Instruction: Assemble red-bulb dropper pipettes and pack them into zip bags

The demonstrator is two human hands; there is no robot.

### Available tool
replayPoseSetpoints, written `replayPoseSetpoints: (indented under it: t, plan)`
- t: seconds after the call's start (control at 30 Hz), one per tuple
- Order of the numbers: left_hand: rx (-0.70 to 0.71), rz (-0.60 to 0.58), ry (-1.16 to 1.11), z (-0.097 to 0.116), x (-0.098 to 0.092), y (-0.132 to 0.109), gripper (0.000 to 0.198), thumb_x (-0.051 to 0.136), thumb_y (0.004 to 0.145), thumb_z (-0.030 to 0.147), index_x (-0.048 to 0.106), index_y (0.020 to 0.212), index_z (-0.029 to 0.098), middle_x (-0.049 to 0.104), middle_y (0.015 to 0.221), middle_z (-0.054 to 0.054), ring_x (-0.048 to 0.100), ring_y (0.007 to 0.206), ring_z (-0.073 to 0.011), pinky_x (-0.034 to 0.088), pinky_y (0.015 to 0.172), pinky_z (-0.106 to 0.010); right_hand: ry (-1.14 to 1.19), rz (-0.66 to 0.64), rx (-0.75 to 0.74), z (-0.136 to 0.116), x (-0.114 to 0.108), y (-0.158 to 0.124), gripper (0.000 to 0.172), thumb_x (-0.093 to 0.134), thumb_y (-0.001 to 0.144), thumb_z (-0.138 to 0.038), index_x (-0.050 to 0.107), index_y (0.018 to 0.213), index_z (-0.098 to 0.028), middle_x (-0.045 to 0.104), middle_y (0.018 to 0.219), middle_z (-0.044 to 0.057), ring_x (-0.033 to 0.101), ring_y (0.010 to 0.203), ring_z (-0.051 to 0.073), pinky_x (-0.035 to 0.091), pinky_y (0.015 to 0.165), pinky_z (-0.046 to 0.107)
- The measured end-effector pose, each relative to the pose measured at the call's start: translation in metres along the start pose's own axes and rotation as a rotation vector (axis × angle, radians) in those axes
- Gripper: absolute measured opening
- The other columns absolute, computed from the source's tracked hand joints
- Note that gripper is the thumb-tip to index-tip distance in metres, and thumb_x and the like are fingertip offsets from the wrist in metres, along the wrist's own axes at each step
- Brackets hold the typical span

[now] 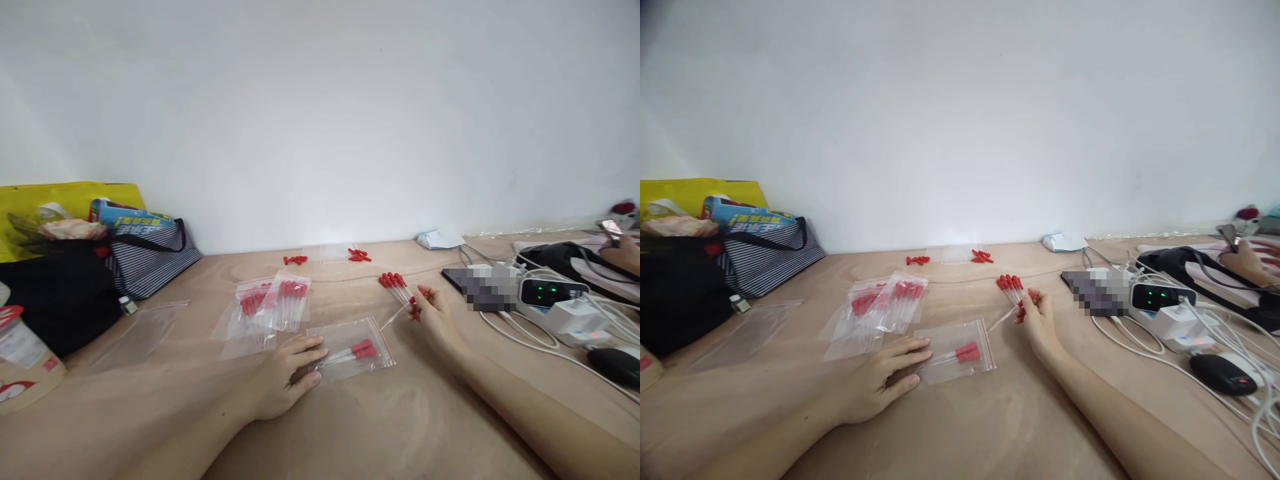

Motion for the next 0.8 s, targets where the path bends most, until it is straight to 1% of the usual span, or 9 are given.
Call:
replayPoseSetpoints:
  t: [0.07, 0.17, 0.27, 0.33, 0.4, 0.5, 0.57, 0.63, 0.8]
  plan:
    - [-0.011, 0.000, -0.007, 0.001, -0.001, 0.000, 0.039, 0.042, 0.084, 0.035, 0.043, 0.123, 0.029, 0.040, 0.132, -0.002, 0.034, 0.121, -0.0220, 0.029, 0.100, -0.042, 0.068, -0.037, 0.091, 0.005, 0.008, -0.006, 0.029, 0.060, 0.064, -0.034, 0.040, 0.082, -0.023, 0.049, 0.061, -0.006, 0.050, 0.046, 0.010, 0.043, 0.040, 0.022]
    - [-0.044, 0.010, -0.030, 0.002, -0.002, -0.002, 0.046, 0.043, 0.083, 0.035, 0.034, 0.128, 0.028, 0.040, 0.131, -0.003, 0.035, 0.120, -0.0222, 0.030, 0.099, -0.042, 0.152, -0.123, 0.206, 0.011, 0.019, -0.017, 0.029, 0.063, 0.061, -0.031, 0.040, 0.077, -0.024, 0.052, 0.059, -0.004, 0.055, 0.052, 0.013, 0.048, 0.048, 0.026]
    - [-0.066, 0.012, -0.042, 0.003, -0.003, -0.003, 0.049, 0.043, 0.083, 0.035, 0.030, 0.129, 0.027, 0.039, 0.131, -0.003, 0.036, 0.119, -0.0224, 0.031, 0.099, -0.041, 0.153, -0.274, 0.255, 0.011, 0.026, -0.028, 0.031, 0.066, 0.059, -0.030, 0.042, 0.077, -0.023, 0.056, 0.063, -0.003, 0.058, 0.058, 0.013, 0.049, 0.056, 0.028]
    - [-0.067, 0.005, -0.041, 0.005, -0.004, -0.003, 0.048, 0.043, 0.083, 0.036, 0.031, 0.129, 0.027, 0.040, 0.131, -0.003, 0.036, 0.119, -0.0221, 0.031, 0.099, -0.041, 0.075, -0.395, 0.251, 0.010, 0.030, -0.033, 0.032, 0.068, 0.058, -0.031, 0.044, 0.076, -0.021, 0.058, 0.063, -0.003, 0.057, 0.057, 0.011, 0.047, 0.056, 0.025]
    - [-0.067, -0.002, -0.040, 0.005, -0.004, -0.003, 0.047, 0.042, 0.084, 0.036, 0.031, 0.129, 0.027, 0.040, 0.131, -0.003, 0.036, 0.119, -0.0217, 0.031, 0.099, -0.040, -0.046, -0.506, 0.225, 0.010, 0.032, -0.036, 0.031, 0.069, 0.057, -0.033, 0.047, 0.073, -0.018, 0.058, 0.062, -0.003, 0.054, 0.053, 0.009, 0.044, 0.051, 0.022]
    - [-0.069, -0.005, -0.034, 0.005, -0.004, -0.002, 0.046, 0.041, 0.084, 0.036, 0.032, 0.128, 0.027, 0.040, 0.131, -0.003, 0.035, 0.119, -0.0218, 0.030, 0.099, -0.041, -0.223, -0.608, 0.165, 0.014, 0.034, -0.036, 0.030, 0.069, 0.055, -0.037, 0.051, 0.067, -0.016, 0.056, 0.056, -0.003, 0.048, 0.047, 0.007, 0.038, 0.044, 0.020]
    - [-0.066, 0.004, -0.027, 0.004, -0.004, -0.002, 0.046, 0.041, 0.084, 0.036, 0.032, 0.128, 0.027, 0.040, 0.131, -0.003, 0.036, 0.119, -0.0223, 0.030, 0.098, -0.041, -0.295, -0.638, 0.112, 0.018, 0.034, -0.034, 0.030, 0.067, 0.057, -0.041, 0.053, 0.066, -0.016, 0.056, 0.055, -0.003, 0.047, 0.046, 0.008, 0.037, 0.043, 0.020]
    - [-0.055, 0.012, -0.025, 0.003, -0.003, -0.002, 0.046, 0.042, 0.084, 0.037, 0.033, 0.128, 0.027, 0.040, 0.131, -0.003, 0.036, 0.119, -0.0226, 0.030, 0.098, -0.041, -0.348, -0.637, 0.053, 0.022, 0.035, -0.033, 0.029, 0.063, 0.061, -0.042, 0.054, 0.065, -0.016, 0.056, 0.056, -0.002, 0.047, 0.047, 0.009, 0.037, 0.044, 0.021]
    - [-0.038, 0.012, -0.031, 0.002, -0.002, -0.002, 0.046, 0.042, 0.084, 0.035, 0.033, 0.128, 0.027, 0.040, 0.131, -0.003, 0.036, 0.119, -0.0221, 0.030, 0.099, -0.041, -0.538, -0.538, -0.087, 0.020, 0.036, -0.032, 0.025, 0.058, 0.067, -0.038, 0.054, 0.057, -0.015, 0.052, 0.054, -0.002, 0.042, 0.044, 0.008, 0.033, 0.041, 0.020]
Point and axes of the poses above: each hand's wrist, its own y-axis towards the middle knuckle, its own x-axis out of the palm, z = x × y, the point moved 4 cm from there along y, towards the middle knuckle
